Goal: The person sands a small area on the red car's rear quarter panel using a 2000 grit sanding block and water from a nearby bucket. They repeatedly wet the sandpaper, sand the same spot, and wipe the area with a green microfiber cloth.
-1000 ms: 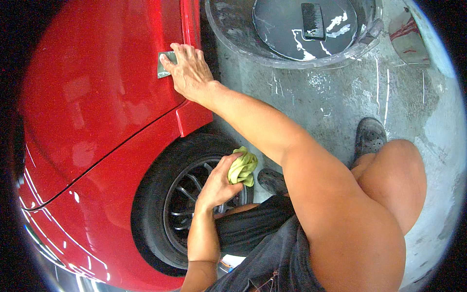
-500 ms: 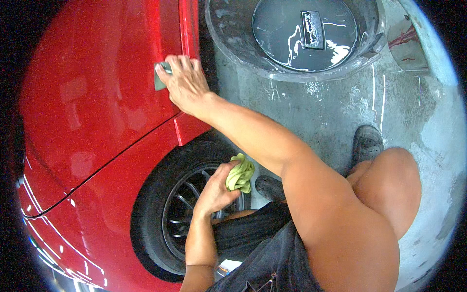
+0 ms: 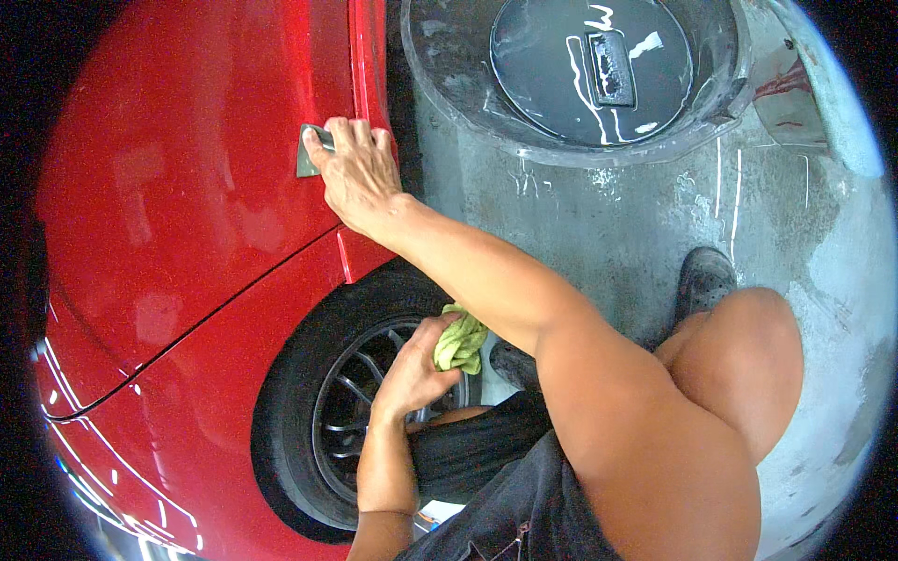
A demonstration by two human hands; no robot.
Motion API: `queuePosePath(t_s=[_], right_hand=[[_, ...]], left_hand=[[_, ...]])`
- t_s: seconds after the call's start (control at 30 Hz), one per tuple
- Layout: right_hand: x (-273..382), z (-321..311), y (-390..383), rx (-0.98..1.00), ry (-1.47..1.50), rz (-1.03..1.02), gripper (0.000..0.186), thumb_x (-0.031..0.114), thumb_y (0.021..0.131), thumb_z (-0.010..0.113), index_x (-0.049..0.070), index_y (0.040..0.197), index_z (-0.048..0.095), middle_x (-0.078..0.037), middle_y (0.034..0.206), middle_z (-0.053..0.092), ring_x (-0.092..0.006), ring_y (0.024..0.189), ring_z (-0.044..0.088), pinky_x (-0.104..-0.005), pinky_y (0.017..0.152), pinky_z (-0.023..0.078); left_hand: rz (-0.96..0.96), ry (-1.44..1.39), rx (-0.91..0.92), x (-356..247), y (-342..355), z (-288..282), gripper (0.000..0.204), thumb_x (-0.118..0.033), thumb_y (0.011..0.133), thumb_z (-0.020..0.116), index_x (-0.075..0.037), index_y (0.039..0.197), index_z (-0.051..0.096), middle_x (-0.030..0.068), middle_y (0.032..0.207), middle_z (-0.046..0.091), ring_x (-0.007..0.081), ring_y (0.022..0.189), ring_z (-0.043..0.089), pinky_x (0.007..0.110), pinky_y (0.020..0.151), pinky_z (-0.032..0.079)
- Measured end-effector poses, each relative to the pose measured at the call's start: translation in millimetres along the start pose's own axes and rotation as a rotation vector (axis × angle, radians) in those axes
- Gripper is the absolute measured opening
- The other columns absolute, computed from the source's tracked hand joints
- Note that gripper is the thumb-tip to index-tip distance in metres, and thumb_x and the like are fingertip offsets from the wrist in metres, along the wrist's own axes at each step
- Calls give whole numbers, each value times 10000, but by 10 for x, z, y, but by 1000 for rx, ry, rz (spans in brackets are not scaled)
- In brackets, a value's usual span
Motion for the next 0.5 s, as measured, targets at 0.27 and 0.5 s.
queuePosePath(t_s=[0.27,0.5], right_hand=[[-7,-85,-163,126,269,158,604,13,938,557,120,1531,592,-195,1311,597,-376,1204,591,-521,1037,463],[-641,-349,-33,-216,482,419,607,-19,873,587,28,1478,614,-228,1318,614,-387,1257,612,-435,1135,484]], left_hand=[[-43,31,-9,-131,63,11,817,-43,740,757,-30,1516,501,243,1422,590,443,1331,596,465,1145,481],[-22,58,0,-257,125,17,821,-41,741,755,-29,1518,490,234,1405,588,426,1350,576,458,1156,470]])
Point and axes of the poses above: each hand's wrist, its own y-axis towards the middle knuckle, its own z-axis out of the palm, x = y × z, the point moved 5 cm from there along y, towards the middle knuckle
